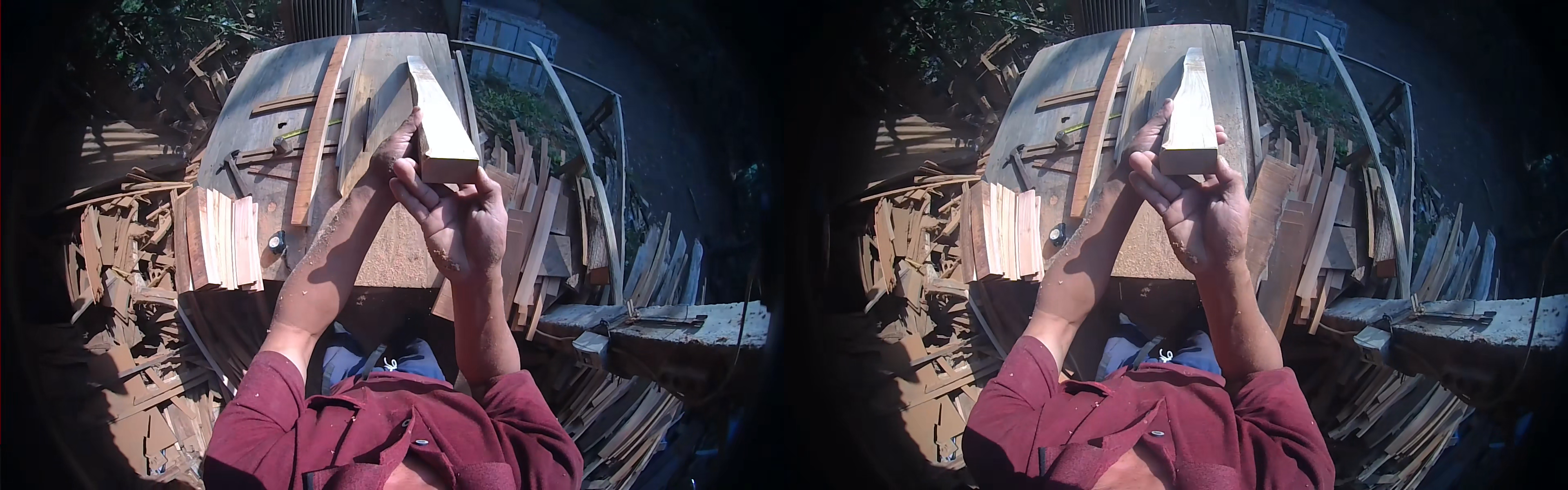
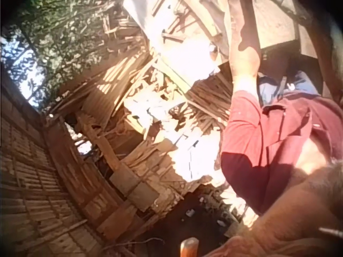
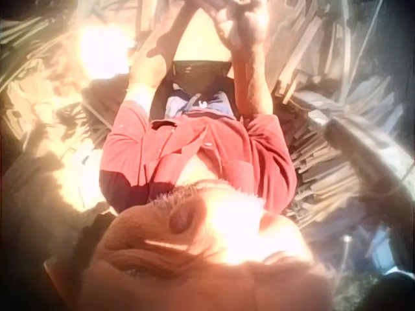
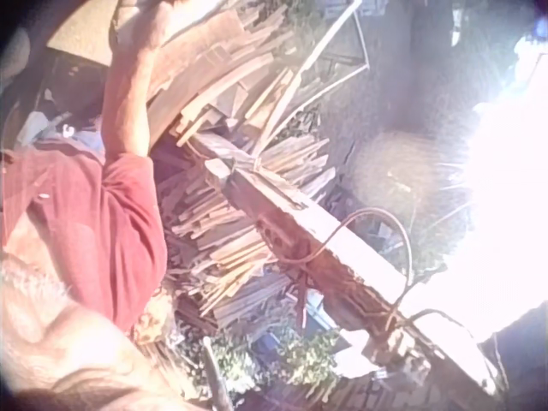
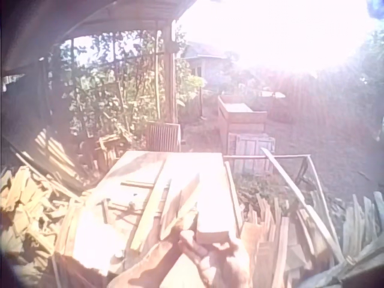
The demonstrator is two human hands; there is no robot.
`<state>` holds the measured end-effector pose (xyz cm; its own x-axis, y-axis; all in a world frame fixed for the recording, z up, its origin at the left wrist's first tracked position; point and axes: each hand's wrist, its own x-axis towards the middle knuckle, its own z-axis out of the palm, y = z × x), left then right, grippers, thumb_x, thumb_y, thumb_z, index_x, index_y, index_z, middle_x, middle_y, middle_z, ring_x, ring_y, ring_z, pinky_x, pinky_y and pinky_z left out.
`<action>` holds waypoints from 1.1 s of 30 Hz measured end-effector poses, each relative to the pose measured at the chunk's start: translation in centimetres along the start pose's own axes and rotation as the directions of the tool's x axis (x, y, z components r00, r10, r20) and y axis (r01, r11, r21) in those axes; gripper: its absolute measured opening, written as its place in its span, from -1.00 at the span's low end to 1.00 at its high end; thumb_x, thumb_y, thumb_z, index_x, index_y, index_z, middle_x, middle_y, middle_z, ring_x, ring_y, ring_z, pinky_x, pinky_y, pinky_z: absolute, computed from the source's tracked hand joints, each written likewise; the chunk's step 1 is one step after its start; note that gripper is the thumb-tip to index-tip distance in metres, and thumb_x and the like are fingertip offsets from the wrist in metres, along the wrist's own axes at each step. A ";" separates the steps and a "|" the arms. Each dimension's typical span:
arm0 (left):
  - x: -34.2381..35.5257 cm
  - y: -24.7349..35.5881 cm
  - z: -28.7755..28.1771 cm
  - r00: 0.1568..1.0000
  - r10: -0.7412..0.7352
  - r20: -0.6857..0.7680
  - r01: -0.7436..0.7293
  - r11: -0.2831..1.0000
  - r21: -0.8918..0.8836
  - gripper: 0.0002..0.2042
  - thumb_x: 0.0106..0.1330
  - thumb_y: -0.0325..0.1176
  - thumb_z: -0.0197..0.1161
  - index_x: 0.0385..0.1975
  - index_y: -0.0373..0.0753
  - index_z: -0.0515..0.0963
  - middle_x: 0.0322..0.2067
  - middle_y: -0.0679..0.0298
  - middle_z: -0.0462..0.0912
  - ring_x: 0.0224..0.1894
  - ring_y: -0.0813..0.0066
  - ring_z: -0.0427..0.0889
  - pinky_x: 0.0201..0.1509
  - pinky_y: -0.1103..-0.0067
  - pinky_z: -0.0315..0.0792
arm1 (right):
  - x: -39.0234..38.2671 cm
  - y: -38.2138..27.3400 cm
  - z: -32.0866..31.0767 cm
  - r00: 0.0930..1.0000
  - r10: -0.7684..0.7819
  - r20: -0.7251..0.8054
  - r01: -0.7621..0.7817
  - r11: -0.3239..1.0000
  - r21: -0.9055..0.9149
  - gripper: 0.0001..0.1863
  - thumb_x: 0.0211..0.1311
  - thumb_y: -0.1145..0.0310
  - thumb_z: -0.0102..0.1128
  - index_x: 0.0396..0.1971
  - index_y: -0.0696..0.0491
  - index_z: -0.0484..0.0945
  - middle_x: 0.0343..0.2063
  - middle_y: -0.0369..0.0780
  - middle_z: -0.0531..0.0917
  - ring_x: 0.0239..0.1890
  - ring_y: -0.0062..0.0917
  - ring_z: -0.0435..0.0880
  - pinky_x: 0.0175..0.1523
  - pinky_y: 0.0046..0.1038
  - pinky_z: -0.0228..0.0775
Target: The person measures and cuts several long wooden planks using a table saw. The person repeatedly aligns each plank against a fence, guides it through the blade, and moves the finished pieces aside to handle the next one.
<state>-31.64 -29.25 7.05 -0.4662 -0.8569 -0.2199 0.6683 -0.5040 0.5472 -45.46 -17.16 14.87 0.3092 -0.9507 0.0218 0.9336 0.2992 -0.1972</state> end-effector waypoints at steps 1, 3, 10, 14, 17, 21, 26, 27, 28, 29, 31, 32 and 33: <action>0.3 0.1 0.6 0.999 0.026 -0.047 -0.023 0.998 0.059 -0.46 0.48 0.05 0.14 0.18 -0.33 0.43 -0.02 0.14 0.61 0.00 0.35 0.62 0.09 0.43 0.56 | -0.1 -0.4 -0.1 1.000 0.000 -0.019 -0.001 1.000 -0.017 -0.40 0.57 0.17 -0.27 0.38 0.33 0.14 0.22 0.24 0.42 0.28 0.20 0.45 0.49 0.15 0.16; -0.2 1.1 1.0 0.987 0.084 -0.140 -0.054 0.977 0.205 -0.51 0.48 0.00 0.20 0.15 -0.30 0.47 -0.05 0.18 0.62 -0.03 0.38 0.62 0.07 0.45 0.55 | -0.3 -0.4 -0.3 1.000 0.017 -0.011 -0.018 0.998 -0.059 -0.39 0.56 0.17 -0.26 0.38 0.32 0.13 0.21 0.23 0.43 0.27 0.19 0.46 0.49 0.15 0.16; -7.0 -0.3 -2.8 0.935 -0.127 -0.332 0.327 0.673 0.663 -0.19 0.31 0.23 0.30 0.27 -0.40 0.37 0.07 -0.02 0.59 0.04 0.29 0.63 0.03 0.27 0.58 | -9.8 7.0 -7.3 0.949 0.250 -0.192 -0.295 0.919 -0.263 -0.28 0.49 0.21 0.02 0.51 0.00 -0.08 0.09 -0.02 0.53 0.10 -0.17 0.66 0.37 -0.08 0.41; -17.5 -10.2 -11.0 0.880 -0.119 -0.460 0.413 0.669 0.617 -0.31 0.19 -0.14 0.51 0.15 -0.41 0.30 -0.27 0.18 0.57 -0.48 0.50 0.64 -0.35 0.46 0.67 | -19.4 12.6 -12.6 0.789 0.509 -0.343 -0.592 0.485 -0.643 -0.12 0.44 0.24 0.24 0.55 -0.06 -0.16 0.13 -0.06 0.55 0.13 -0.31 0.60 0.28 -0.25 0.41; -29.4 -15.0 -15.9 0.900 -0.230 -0.370 0.342 0.899 0.273 -0.39 0.19 -0.37 0.39 0.22 -0.38 0.30 -0.09 0.04 0.60 -0.16 0.29 0.74 -0.08 0.33 0.70 | -19.9 11.1 -17.0 0.590 0.646 -0.485 -0.670 0.056 -0.740 -0.22 0.45 0.18 0.22 0.51 0.04 0.04 0.16 0.01 0.55 0.12 -0.35 0.60 0.22 -0.30 0.44; -44.5 -24.5 -18.9 0.870 -0.360 -0.336 0.368 0.929 -0.040 -0.29 0.07 -0.38 0.28 0.31 -0.45 0.32 0.07 -0.21 0.63 0.06 0.04 0.69 0.25 0.25 0.54 | -14.2 11.3 -32.0 0.936 0.095 -0.340 -0.336 -0.048 -0.940 -0.28 0.44 0.10 0.20 0.41 0.20 0.20 0.10 0.01 0.60 0.03 -0.33 0.61 0.13 -0.37 0.47; -56.3 -36.6 -16.5 0.486 -0.460 -0.743 0.751 0.655 0.086 -0.45 0.19 -0.17 0.41 0.13 -0.38 0.58 -0.17 0.22 0.73 -0.16 0.50 0.67 -0.02 0.50 0.52 | -3.5 15.4 -37.4 0.949 -0.023 -0.314 -0.313 0.041 -0.949 -0.34 0.35 0.11 0.25 0.30 0.20 0.33 0.08 0.07 0.63 0.10 -0.15 0.65 0.16 -0.24 0.46; -58.3 -41.1 -15.9 0.613 -0.327 -0.719 0.467 0.884 -0.004 -0.47 0.27 -0.06 0.40 0.11 -0.32 0.61 -0.17 0.23 0.73 -0.17 0.48 0.67 -0.04 0.49 0.51 | -3.7 17.4 -37.9 0.955 -0.086 -0.284 -0.289 -0.055 -0.956 -0.37 0.33 0.13 0.25 0.26 0.20 0.37 0.05 0.08 0.65 0.09 -0.14 0.65 0.16 -0.22 0.45; -61.5 -43.8 -15.5 0.531 -0.276 -0.801 0.494 0.869 0.029 -0.48 0.31 -0.04 0.37 0.12 -0.31 0.60 -0.14 0.18 0.73 -0.15 0.43 0.68 -0.02 0.46 0.51 | -6.1 22.5 -34.7 0.979 -0.106 -0.177 -0.183 -0.048 -0.982 -0.41 0.30 0.17 0.24 0.21 0.22 0.42 -0.01 0.11 0.66 0.08 -0.07 0.65 0.15 -0.21 0.45; -61.1 -45.7 -15.7 0.518 -0.235 -0.823 0.528 0.845 0.091 -0.48 0.35 -0.02 0.34 0.14 -0.30 0.59 -0.12 0.13 0.73 -0.12 0.38 0.69 -0.01 0.43 0.51 | -6.4 22.3 -36.1 0.978 -0.115 -0.172 -0.194 -0.220 -0.956 -0.38 0.29 0.10 0.27 0.17 0.26 0.42 -0.08 0.10 0.67 0.05 0.06 0.62 0.17 -0.11 0.42; -59.6 -46.7 -15.1 0.516 -0.172 -0.839 0.632 0.738 0.238 -0.48 0.38 -0.02 0.30 0.17 -0.30 0.56 -0.09 0.07 0.72 -0.09 0.29 0.69 0.03 0.39 0.51 | -7.2 23.0 -36.5 0.965 -0.091 -0.244 -0.257 -0.488 -0.834 -0.34 0.29 0.06 0.27 0.20 0.26 0.42 0.01 0.11 0.62 0.10 0.06 0.57 0.19 -0.09 0.40; -58.2 -46.7 -14.6 0.518 -0.101 -0.849 0.722 0.584 0.371 -0.48 0.41 -0.03 0.27 0.19 -0.31 0.53 -0.06 0.00 0.71 -0.06 0.20 0.69 0.06 0.35 0.51 | -7.2 22.2 -37.2 0.963 -0.101 -0.250 -0.266 -0.507 -0.820 -0.34 0.29 0.06 0.27 0.20 0.26 0.42 0.01 0.11 0.62 0.10 0.06 0.57 0.19 -0.09 0.40; -60.6 -50.5 -18.5 0.496 -0.032 -0.868 0.714 0.583 0.387 -0.48 0.42 -0.02 0.25 0.18 -0.31 0.54 -0.06 -0.02 0.71 -0.03 0.16 0.69 0.07 0.32 0.50 | -7.1 24.6 -36.1 0.979 -0.158 -0.130 -0.197 -0.553 -0.810 -0.32 0.30 0.04 0.26 0.23 0.25 0.40 0.11 0.10 0.55 0.19 0.02 0.50 0.26 -0.09 0.34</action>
<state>-26.42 46.18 -22.21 0.2500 -0.5028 -0.8274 -0.1675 -0.8642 0.4745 -31.23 -5.96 -25.48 0.1319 -0.9884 -0.0754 -0.7233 -0.0440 -0.6891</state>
